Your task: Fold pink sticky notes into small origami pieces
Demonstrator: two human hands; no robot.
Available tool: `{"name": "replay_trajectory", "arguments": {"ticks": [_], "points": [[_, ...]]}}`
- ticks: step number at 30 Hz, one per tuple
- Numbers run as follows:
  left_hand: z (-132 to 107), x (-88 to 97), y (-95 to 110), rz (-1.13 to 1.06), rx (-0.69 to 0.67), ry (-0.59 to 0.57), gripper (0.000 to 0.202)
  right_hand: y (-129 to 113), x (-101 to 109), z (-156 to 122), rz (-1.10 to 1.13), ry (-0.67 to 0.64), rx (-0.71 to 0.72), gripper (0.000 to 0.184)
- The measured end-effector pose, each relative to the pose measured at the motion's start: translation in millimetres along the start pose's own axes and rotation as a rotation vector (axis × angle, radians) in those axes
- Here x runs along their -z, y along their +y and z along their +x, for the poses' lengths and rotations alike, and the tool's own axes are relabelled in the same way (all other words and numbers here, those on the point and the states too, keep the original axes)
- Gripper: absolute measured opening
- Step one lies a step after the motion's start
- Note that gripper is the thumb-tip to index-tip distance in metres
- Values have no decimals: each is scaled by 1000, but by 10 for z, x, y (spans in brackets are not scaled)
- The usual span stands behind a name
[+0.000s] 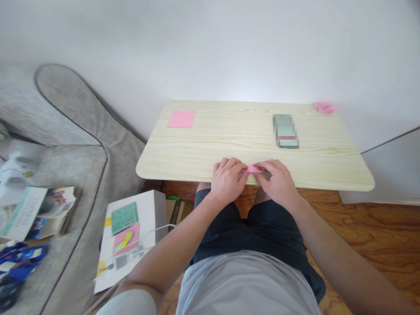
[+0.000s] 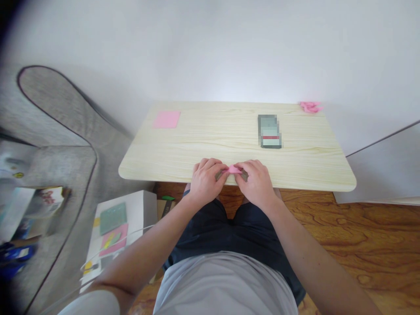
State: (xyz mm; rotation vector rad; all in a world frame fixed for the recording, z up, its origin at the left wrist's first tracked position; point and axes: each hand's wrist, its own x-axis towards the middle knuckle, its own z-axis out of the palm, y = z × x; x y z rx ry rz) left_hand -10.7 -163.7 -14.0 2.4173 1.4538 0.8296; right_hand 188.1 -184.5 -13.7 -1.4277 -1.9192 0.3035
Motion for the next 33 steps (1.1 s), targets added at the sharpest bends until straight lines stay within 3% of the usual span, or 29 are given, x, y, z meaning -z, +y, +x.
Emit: {"name": "replay_trajectory", "arguments": {"ticks": [10,16,20,23,27,33], "points": [[13,-1,-1,-20,0,10,19,-48,-30,36,274,47,-214,30],[18,-15,14,50,-8,36,24,-70,-103,80,414,75,-245,29],[35,-53,34,78,17,73,15,-73,-159,97,463,94,-263,32],[59,-67,30,19,90,89,7,-104,-161,95,414,126,-248,34],[86,-35,-2,-119,173,109,21,-146,-124,84,269,186,-163,38],[83,22,-34,-250,112,66,24,-142,-90,87,107,232,6,33]]}}
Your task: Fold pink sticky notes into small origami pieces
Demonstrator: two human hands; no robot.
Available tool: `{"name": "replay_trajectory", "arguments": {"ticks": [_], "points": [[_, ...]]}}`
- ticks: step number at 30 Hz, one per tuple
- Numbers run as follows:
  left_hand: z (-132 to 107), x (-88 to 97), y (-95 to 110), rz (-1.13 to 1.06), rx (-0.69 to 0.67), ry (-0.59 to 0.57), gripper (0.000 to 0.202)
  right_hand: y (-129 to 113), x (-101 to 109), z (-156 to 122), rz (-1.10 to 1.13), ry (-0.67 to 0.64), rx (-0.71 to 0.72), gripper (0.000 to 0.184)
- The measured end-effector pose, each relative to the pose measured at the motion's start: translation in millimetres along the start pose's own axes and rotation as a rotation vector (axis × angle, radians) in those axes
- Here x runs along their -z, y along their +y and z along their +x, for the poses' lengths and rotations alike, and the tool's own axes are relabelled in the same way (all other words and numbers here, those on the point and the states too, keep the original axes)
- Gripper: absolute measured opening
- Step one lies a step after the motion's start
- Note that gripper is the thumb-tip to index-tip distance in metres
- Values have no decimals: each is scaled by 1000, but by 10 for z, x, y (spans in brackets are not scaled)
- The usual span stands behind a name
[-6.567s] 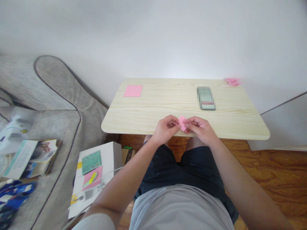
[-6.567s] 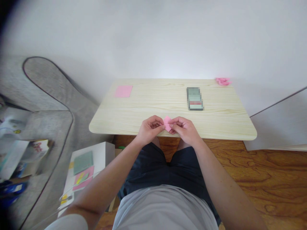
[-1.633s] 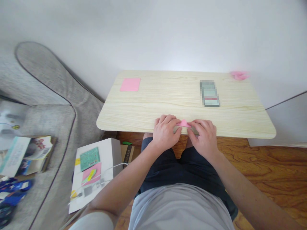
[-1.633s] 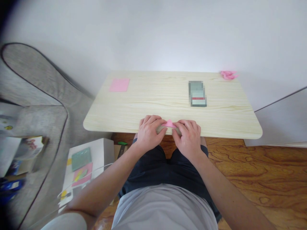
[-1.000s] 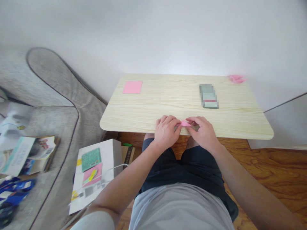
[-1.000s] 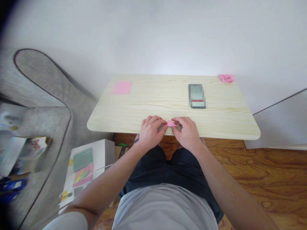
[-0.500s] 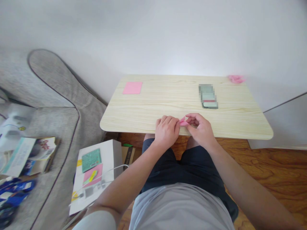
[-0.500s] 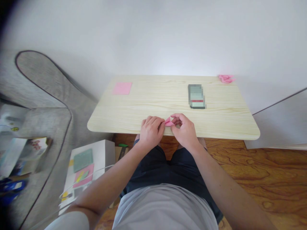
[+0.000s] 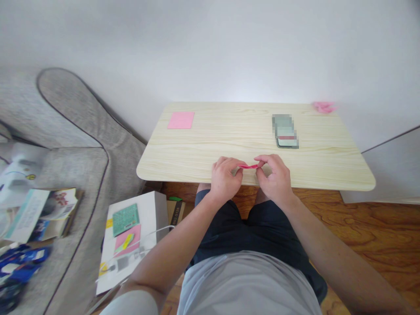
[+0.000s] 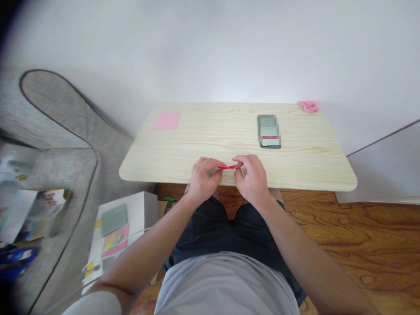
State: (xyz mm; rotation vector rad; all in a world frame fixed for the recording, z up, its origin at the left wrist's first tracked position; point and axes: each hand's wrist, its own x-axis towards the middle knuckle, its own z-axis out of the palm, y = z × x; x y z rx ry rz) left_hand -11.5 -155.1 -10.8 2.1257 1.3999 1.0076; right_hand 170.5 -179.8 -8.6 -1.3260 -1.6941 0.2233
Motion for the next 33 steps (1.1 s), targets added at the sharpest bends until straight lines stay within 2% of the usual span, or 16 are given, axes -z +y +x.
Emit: {"name": "replay_trajectory", "arguments": {"ticks": [8,18,22,27,33], "points": [[-16,-30,-15,-25,-18,24,22,1,15,-27,-25,13,31,18],[-13,-57,-38,-298,-15,3,19,-78,19,-22,-17,57,-12,10],[-28,-64,-26,-326,-15,29,19,-148,14,-35,116,-5,-127,16],[-39,-44,1,-314,-34,58,24,-165,-11,-51,375,-45,-314,41],[-45,-25,44,-313,-24,70,30,-131,-30,-36,531,-69,-376,45]]}}
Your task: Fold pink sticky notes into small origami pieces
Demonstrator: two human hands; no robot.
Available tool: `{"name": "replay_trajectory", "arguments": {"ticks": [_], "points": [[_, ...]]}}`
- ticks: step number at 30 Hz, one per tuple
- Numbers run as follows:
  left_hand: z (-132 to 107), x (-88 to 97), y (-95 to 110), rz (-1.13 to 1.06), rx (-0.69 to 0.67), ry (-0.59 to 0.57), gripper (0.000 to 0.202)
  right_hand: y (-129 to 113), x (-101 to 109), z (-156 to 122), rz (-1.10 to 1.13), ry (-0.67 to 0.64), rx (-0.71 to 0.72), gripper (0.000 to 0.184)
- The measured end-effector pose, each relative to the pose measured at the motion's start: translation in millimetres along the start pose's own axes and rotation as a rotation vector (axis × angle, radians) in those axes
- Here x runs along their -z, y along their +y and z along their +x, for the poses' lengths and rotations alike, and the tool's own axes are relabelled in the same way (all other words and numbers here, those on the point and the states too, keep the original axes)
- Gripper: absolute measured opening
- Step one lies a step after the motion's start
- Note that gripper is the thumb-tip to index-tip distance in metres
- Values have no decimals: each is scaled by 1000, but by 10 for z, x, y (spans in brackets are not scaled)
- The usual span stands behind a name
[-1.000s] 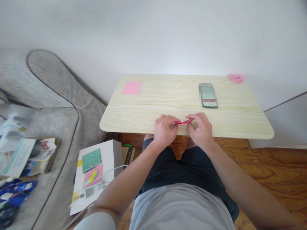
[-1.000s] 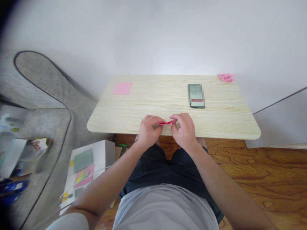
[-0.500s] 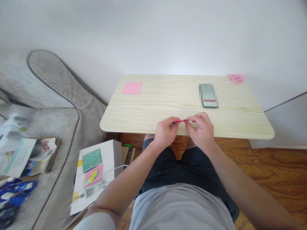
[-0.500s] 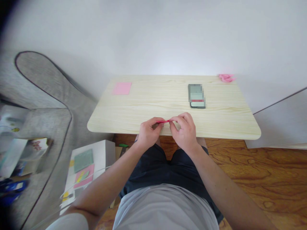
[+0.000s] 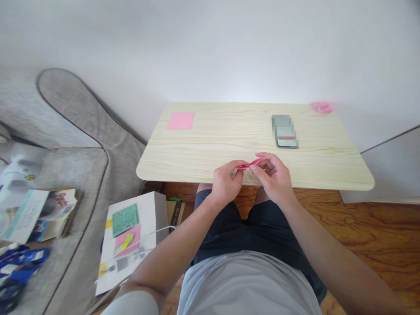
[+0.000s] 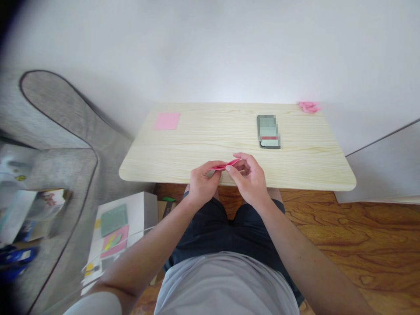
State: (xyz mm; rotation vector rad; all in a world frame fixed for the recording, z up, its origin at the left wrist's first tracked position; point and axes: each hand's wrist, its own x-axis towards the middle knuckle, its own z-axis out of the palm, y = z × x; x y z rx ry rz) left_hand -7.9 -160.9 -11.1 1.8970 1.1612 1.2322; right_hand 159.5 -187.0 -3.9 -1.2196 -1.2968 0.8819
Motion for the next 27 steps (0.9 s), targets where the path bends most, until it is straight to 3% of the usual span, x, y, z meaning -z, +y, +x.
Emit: {"name": "replay_trajectory", "arguments": {"ticks": [8,27], "points": [[-10,-23,31,-5,4,18,32,-22,19,13,98,-28,-22,49],[-67,-124,65,-9,21,86,29,-115,38,19,86,-53,-32,49]]}}
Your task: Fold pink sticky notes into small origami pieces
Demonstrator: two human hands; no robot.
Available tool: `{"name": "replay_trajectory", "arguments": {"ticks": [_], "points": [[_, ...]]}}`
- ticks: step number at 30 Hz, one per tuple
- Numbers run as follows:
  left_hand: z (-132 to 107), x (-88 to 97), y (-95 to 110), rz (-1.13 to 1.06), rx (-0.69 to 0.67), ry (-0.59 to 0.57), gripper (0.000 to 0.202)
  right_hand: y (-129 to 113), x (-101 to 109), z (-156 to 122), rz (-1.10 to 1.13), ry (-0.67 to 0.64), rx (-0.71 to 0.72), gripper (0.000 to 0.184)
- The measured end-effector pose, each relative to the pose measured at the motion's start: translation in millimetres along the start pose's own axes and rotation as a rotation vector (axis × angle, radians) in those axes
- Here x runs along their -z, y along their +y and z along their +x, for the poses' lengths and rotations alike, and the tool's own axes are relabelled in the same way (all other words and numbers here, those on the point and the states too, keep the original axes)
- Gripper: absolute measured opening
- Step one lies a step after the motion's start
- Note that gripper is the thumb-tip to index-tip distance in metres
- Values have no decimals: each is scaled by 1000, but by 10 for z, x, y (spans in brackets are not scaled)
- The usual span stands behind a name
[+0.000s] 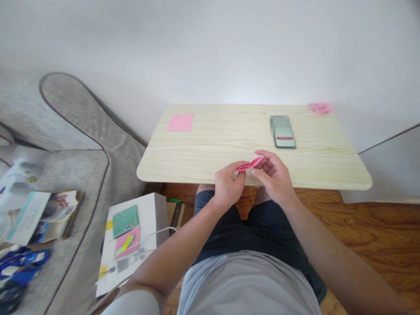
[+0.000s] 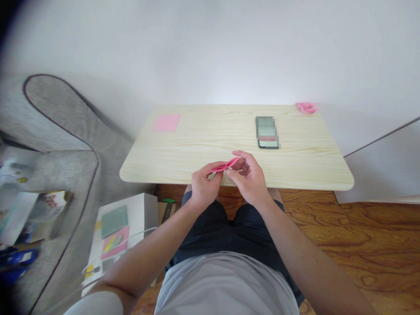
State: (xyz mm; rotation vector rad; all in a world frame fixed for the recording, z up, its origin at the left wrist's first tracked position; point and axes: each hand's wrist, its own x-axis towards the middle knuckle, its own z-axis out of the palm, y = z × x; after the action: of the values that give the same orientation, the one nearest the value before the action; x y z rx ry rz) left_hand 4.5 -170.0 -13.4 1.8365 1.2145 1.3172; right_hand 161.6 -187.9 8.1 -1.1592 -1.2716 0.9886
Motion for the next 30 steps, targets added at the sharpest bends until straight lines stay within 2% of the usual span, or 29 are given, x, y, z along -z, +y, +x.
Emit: {"name": "replay_trajectory", "arguments": {"ticks": [8,18,26,30], "points": [[-12,-13,32,23,-68,22,29,-30,8,2,47,-11,7,47],[-19,-14,40,-19,-83,48,30,-48,-1,-15,116,15,-26,51],[-44,-22,62,8,-226,52,31,-53,10,-10,86,84,-122,30],[-47,6,121,-32,-204,28,31,-8,24,-6,11,93,-103,31]]}}
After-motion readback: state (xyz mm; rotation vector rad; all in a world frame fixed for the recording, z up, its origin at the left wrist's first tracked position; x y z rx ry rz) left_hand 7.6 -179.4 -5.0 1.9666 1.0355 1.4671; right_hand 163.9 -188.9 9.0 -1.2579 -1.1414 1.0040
